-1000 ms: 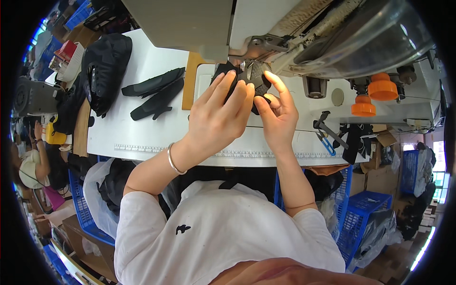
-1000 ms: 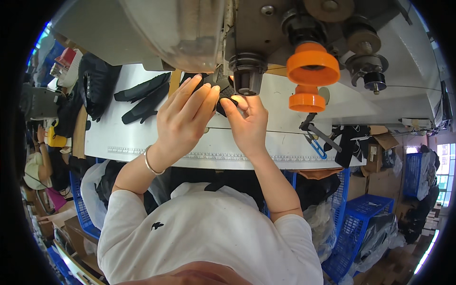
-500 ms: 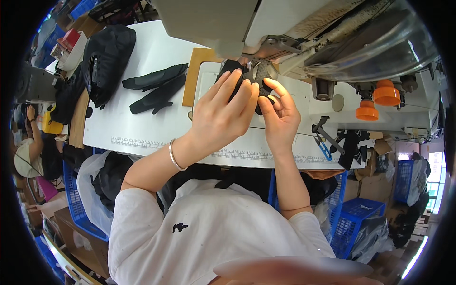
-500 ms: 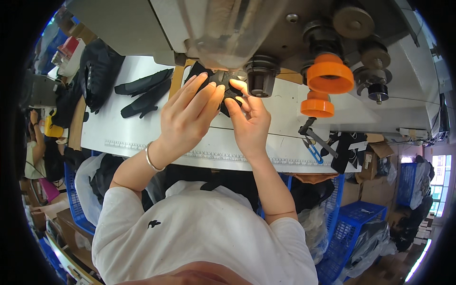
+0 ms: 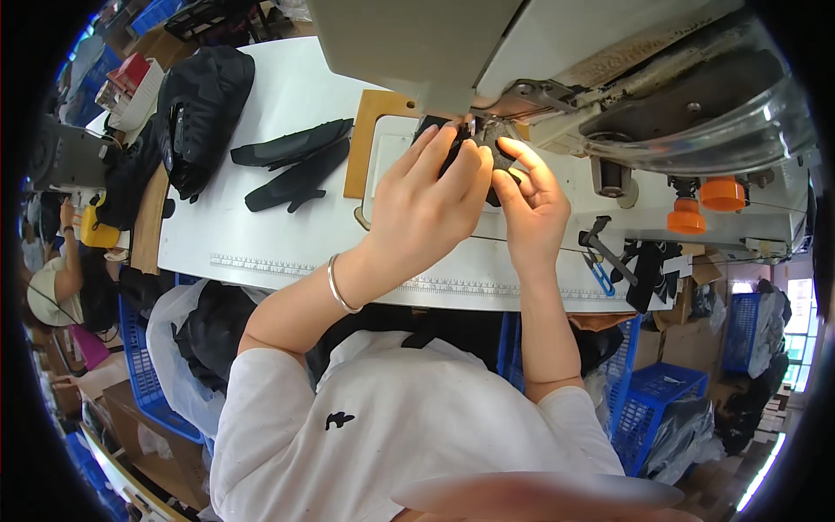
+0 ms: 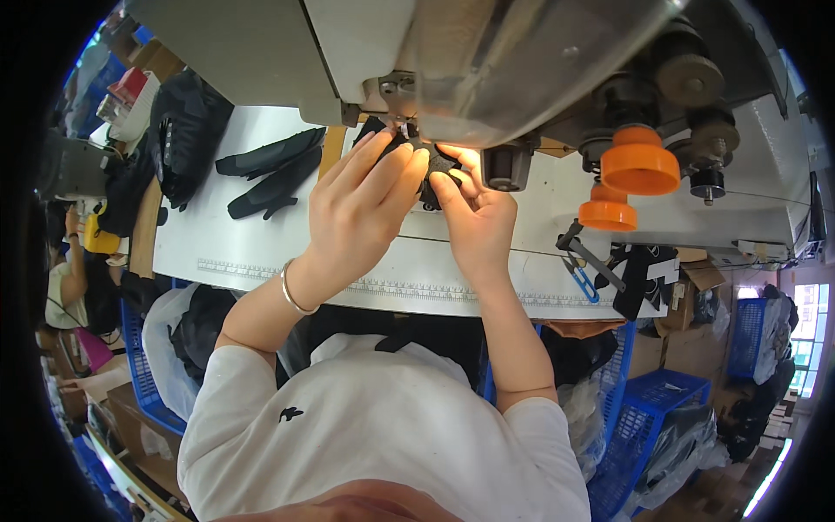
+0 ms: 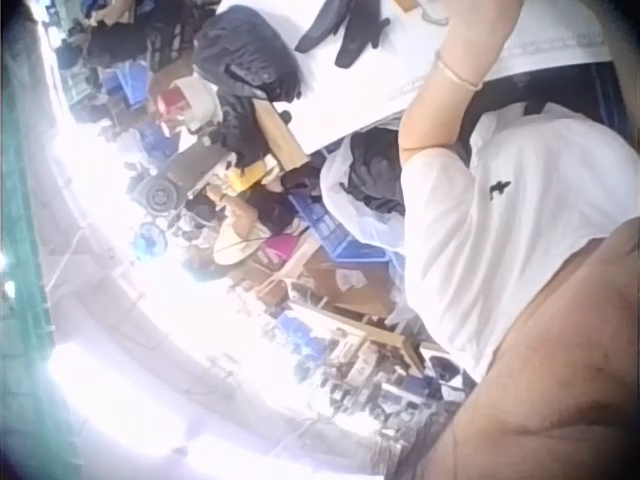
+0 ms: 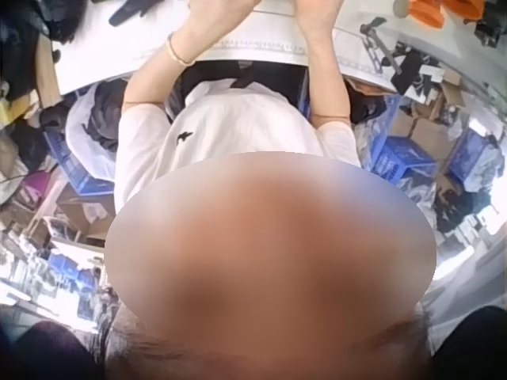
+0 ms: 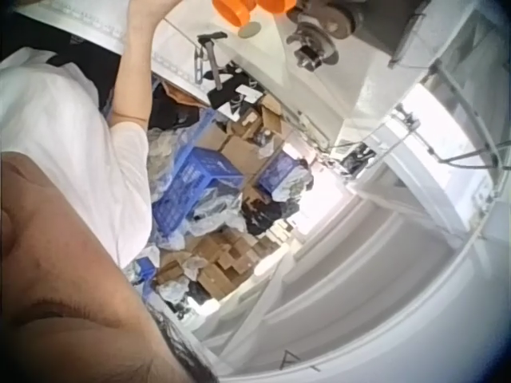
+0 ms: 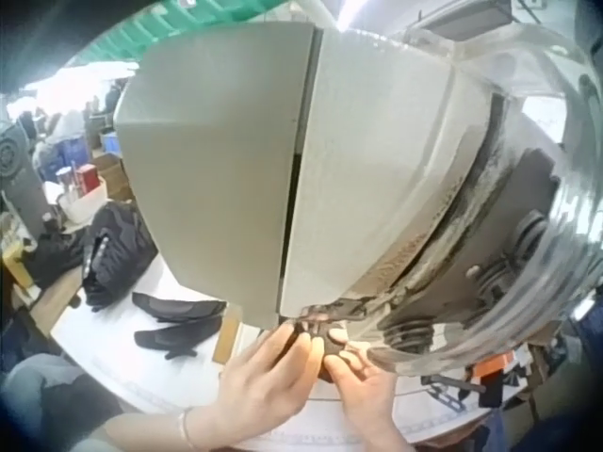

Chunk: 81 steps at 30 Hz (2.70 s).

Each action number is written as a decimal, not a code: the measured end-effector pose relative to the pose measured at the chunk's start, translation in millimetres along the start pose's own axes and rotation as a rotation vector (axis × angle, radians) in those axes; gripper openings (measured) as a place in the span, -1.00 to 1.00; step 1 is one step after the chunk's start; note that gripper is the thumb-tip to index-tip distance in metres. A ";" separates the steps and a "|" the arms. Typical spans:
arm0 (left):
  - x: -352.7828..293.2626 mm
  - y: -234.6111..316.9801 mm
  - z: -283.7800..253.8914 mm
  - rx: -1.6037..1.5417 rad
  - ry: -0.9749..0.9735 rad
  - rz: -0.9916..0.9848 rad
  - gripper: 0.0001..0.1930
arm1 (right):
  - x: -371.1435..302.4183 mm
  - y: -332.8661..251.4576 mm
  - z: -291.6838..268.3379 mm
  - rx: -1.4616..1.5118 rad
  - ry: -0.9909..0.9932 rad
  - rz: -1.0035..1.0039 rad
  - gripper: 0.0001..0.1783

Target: Operating a sewing machine to stitch leather components of a shoe.

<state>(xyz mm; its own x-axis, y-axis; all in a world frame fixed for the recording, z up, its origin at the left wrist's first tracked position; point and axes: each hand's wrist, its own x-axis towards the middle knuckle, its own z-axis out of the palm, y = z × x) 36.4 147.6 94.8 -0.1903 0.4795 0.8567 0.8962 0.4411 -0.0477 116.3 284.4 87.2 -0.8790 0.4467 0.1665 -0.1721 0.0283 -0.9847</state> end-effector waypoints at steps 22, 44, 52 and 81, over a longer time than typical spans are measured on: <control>5.5 42.0 21.7 0.632 -0.150 0.022 -0.84 | 66.9 36.1 -73.6 -0.862 0.023 -0.498 -0.70; 6.3 26.1 17.6 0.558 -0.136 0.147 -0.84 | 159.9 102.5 -133.3 -1.037 0.008 -1.078 -0.67; -1.4 9.3 15.8 0.408 -0.096 0.193 -0.85 | 133.1 86.9 -136.5 -1.162 -0.070 -0.938 -0.53; 5.4 -16.1 -9.8 0.130 -0.147 0.168 -0.72 | 75.9 61.9 -93.3 -0.977 -0.151 -0.537 -0.73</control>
<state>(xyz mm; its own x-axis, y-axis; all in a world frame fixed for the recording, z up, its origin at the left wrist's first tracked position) 24.9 135.7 105.2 -0.1074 0.6554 0.7476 0.8632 0.4346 -0.2570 80.4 403.5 34.1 -0.8524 0.0545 0.5201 -0.1806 0.9027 -0.3906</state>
